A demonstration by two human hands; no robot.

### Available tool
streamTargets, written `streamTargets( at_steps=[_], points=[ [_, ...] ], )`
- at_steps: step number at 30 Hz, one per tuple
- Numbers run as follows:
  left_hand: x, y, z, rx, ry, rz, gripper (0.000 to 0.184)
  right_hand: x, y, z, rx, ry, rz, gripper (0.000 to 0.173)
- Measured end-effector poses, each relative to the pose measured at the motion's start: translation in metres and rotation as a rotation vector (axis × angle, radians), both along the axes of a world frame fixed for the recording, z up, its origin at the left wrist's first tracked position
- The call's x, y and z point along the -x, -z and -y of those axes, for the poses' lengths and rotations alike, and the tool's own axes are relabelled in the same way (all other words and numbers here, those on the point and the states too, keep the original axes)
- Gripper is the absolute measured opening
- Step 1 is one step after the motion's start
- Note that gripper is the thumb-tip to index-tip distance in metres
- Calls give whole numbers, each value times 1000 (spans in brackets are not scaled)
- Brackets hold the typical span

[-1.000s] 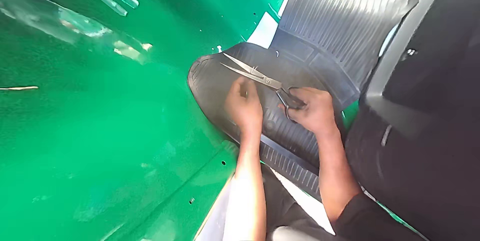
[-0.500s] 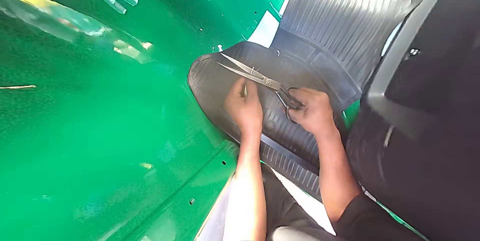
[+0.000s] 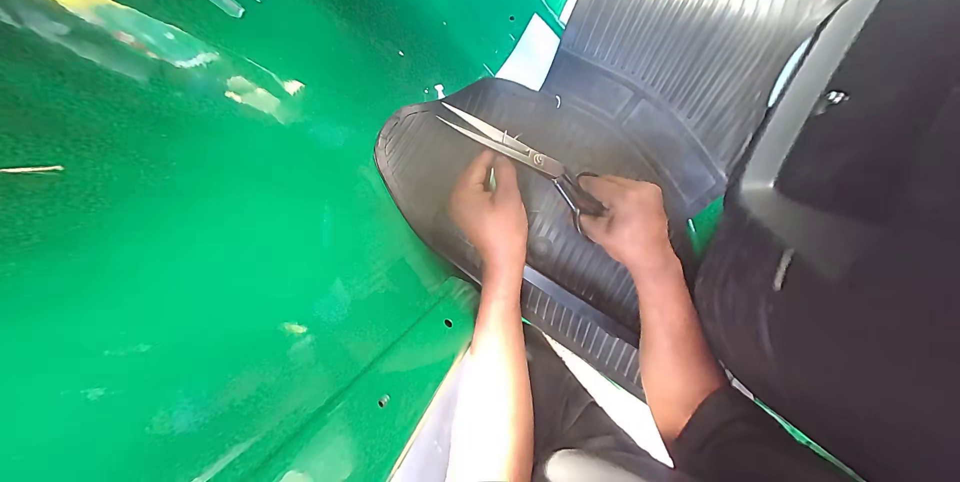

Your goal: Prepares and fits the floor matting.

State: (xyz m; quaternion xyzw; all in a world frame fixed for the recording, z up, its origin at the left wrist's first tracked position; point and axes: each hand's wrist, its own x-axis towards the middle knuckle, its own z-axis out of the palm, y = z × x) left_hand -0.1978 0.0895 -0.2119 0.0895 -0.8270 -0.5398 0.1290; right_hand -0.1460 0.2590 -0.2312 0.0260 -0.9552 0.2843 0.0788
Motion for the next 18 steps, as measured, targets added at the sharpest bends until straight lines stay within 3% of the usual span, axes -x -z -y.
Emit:
streamTargets(
  at_steps=[8,15,18],
  points=[
    [-3,1,1,14,5,13,19,0,4,2,103,55,37,31],
    [-2,4,1,-91,11,22,20,3,-1,7,515,286,70,34],
    [-1,5,1,-160,17,18,21,5,-3,6,439,413,123,30]
  ],
)
